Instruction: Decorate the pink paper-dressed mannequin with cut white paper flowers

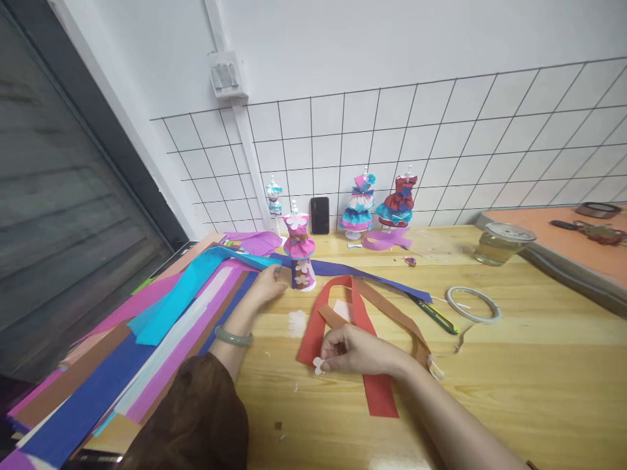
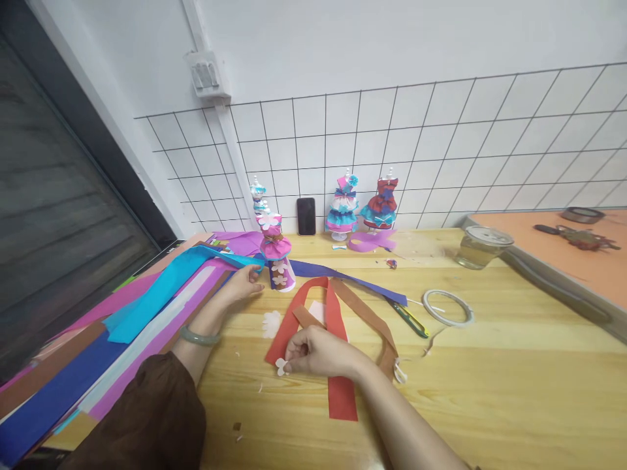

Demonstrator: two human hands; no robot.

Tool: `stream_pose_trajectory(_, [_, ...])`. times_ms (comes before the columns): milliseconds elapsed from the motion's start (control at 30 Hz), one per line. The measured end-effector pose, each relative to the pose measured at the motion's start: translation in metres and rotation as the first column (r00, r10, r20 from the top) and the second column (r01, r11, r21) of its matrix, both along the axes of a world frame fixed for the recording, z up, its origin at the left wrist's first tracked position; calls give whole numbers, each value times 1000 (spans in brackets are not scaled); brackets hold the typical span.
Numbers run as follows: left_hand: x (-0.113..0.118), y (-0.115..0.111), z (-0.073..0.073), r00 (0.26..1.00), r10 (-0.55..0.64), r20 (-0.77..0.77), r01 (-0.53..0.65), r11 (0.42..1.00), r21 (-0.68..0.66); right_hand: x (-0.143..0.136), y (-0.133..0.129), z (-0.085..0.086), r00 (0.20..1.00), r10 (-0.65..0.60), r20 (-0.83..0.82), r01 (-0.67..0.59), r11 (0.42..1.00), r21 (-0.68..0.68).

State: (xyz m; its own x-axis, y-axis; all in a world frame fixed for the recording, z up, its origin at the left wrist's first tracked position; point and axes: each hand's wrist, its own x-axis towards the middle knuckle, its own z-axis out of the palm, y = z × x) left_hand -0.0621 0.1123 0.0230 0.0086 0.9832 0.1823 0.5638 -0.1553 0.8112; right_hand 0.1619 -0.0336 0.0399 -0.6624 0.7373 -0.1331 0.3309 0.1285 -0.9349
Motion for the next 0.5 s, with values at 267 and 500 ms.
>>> stream_pose_trajectory(267, [31,-51,8,998,-37,-47,46,975,218,-3,17,-18,887,-442,-135,453,890,63])
stream_pose_trajectory(500, [51,-84,0,946,-314,84,299,941,156,-6,21,-23,789,-549,-275,560,827,-47])
